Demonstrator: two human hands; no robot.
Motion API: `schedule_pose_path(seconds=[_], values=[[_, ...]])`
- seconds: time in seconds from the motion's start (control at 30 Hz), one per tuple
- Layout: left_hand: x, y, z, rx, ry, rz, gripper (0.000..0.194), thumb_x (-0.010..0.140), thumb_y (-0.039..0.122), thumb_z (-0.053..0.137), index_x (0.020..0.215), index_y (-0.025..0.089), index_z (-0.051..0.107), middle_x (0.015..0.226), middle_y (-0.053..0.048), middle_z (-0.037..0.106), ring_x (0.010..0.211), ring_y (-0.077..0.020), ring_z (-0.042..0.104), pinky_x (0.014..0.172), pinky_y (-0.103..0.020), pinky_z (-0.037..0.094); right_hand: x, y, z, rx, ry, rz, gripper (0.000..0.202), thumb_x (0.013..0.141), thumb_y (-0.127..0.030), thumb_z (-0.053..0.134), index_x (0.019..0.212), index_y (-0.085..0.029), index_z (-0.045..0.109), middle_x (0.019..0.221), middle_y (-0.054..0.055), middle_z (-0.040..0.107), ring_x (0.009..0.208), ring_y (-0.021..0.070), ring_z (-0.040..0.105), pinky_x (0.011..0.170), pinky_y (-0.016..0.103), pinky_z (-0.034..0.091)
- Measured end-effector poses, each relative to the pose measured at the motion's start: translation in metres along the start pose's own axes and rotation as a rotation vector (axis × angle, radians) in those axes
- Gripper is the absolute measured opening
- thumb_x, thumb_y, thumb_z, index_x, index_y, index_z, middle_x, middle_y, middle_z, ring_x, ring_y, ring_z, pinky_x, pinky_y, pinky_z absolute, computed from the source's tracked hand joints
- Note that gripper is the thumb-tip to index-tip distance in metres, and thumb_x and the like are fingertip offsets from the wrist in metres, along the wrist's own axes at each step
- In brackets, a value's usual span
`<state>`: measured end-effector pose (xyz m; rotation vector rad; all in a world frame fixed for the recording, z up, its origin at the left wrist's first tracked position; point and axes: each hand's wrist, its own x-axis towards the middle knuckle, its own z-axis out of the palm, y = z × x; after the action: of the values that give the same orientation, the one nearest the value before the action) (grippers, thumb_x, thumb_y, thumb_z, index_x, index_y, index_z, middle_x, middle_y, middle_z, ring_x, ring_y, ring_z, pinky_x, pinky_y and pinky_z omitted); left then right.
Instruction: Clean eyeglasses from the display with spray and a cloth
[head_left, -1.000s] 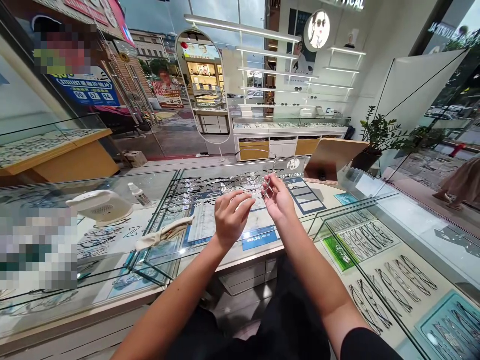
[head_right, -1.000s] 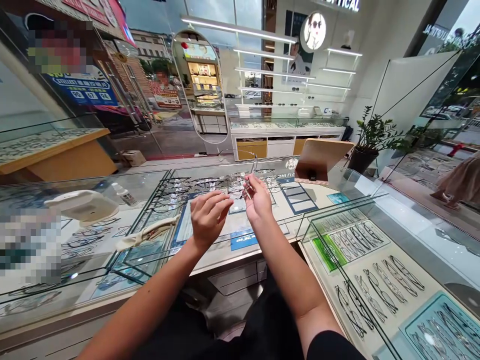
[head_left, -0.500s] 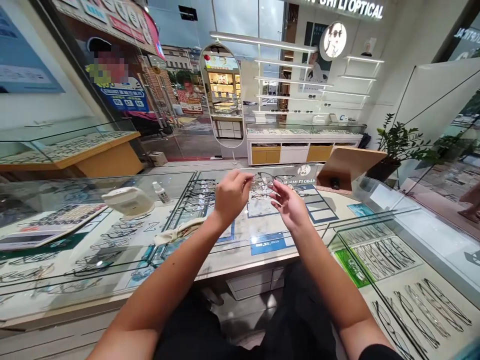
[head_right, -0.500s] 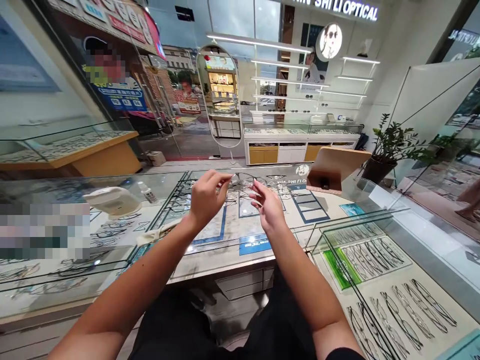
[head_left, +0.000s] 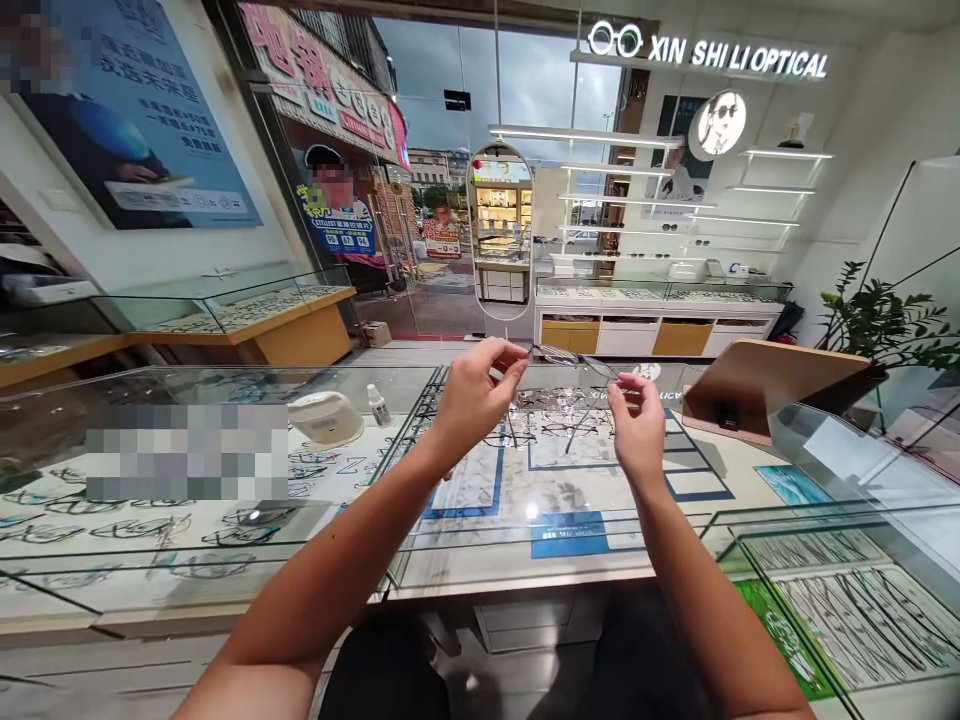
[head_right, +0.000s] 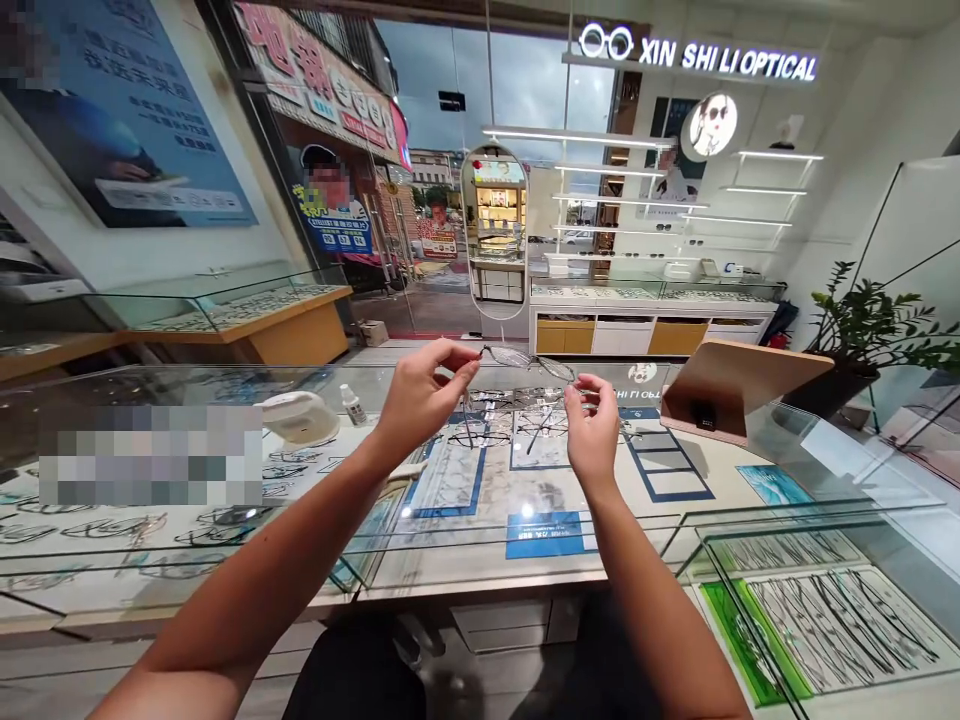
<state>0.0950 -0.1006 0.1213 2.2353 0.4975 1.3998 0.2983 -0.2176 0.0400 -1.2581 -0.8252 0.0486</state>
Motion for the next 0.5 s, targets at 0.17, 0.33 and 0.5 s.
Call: schedule_pose_path(seconds=[0.17, 0.33, 0.5], values=[[0.017, -0.01, -0.012, -0.041, 0.13, 0.015, 0.015, 0.096, 0.034, 0.072, 0.1, 0.02, 0.076, 0.093, -0.005, 0.077, 0.078, -0.0152, 0.069, 0.057, -0.022, 0.054, 0.042, -0.019, 0.014, 0.022, -0.044, -0.153, 0.039, 0.097, -0.054, 0.069, 0.11, -0.018, 0.078, 0.099, 0.009, 0.077, 0.086, 0.0222, 0.068, 0.081, 0.038, 0.054], [0.039, -0.013, -0.018, -0.011, 0.36, 0.161, 0.018, 0.098, 0.03, 0.073, 0.116, 0.025, 0.076, 0.094, -0.002, 0.077, 0.084, -0.0139, 0.073, 0.066, -0.022, 0.057, 0.071, -0.056, 0.032, 0.122, -0.04, -0.288, 0.033, 0.095, -0.051, 0.076, 0.107, -0.02, 0.08, 0.093, 0.006, 0.079, 0.074, 0.0178, 0.069, 0.069, 0.034, 0.056], [0.05, -0.019, -0.011, 0.018, 0.587, 0.276, 0.016, 0.101, 0.03, 0.073, 0.115, 0.026, 0.078, 0.101, -0.003, 0.077, 0.084, -0.0121, 0.072, 0.067, -0.022, 0.057, 0.079, -0.078, 0.055, 0.242, -0.008, -0.354, 0.026, 0.098, -0.046, 0.075, 0.106, -0.021, 0.076, 0.089, 0.004, 0.077, 0.063, 0.0133, 0.065, 0.058, 0.029, 0.055]])
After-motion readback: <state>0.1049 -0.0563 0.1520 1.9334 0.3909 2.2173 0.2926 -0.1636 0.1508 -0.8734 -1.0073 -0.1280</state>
